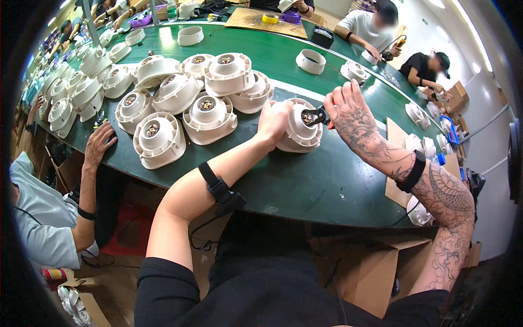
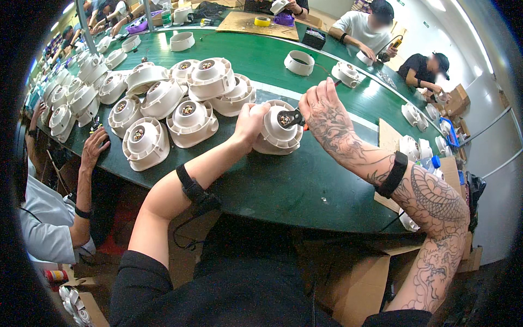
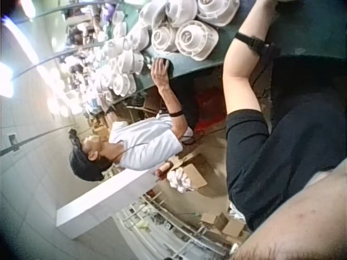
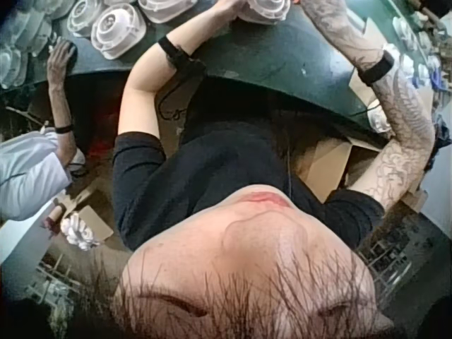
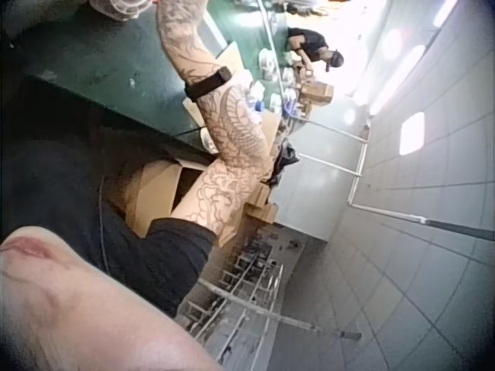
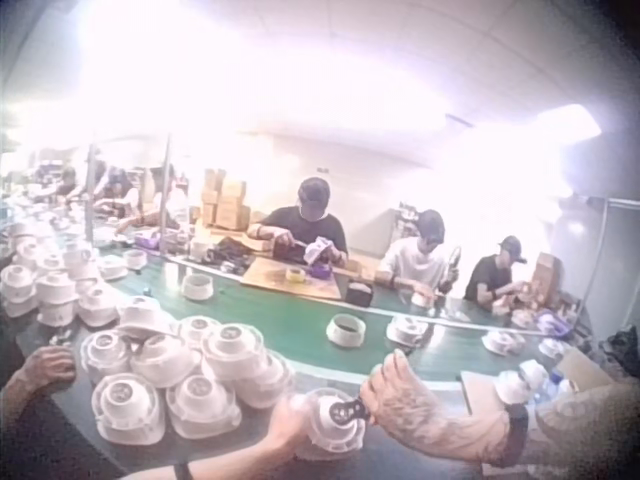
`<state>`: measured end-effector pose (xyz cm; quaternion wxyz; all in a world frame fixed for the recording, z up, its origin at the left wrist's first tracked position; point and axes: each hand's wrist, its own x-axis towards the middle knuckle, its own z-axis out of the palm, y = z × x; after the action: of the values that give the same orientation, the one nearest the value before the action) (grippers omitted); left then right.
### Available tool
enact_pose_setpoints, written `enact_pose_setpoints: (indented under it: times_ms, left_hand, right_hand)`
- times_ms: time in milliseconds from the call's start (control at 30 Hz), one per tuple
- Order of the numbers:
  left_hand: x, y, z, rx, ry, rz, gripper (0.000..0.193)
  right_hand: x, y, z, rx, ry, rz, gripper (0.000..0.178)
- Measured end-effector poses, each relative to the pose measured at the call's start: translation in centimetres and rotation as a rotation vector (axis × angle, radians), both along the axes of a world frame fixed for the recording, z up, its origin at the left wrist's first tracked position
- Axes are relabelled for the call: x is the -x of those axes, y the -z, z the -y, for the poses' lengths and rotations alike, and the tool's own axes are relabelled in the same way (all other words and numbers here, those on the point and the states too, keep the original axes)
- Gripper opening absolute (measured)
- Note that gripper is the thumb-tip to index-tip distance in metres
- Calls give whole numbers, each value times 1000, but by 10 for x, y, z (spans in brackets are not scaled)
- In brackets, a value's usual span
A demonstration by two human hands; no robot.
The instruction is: Assembling white plastic circular components at a factory production line using pliers.
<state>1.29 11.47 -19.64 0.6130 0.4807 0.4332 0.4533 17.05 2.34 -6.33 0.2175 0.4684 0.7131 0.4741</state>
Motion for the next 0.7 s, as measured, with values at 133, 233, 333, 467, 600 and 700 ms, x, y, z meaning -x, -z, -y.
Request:
enact_pose_setpoints:
  times_ms: [133,233,333,467,600,700]
  left_hand:
    - [0,4,-6,57,31,1,61]
    - [-1,6,-6,19,23,-9,54]
    - [-3,4,-5,22,29,13,53]
    - [-1,7,-8,36,28,21,51]
    - [-2,8,-10,21,84,-13,50]
    - [-4,12,-11,11,68,1,51]
  right_hand:
    - [2,-5,1,8,-44,-4,41]
    - [6,-4,2,18,-10,-9,42]
    - [7,-3,3,25,49,9,42]
    - [10,0,1,44,116,82,40]
    - [11,-6,1,79,124,156,38]
    - [14,-6,0,90,128,121,36]
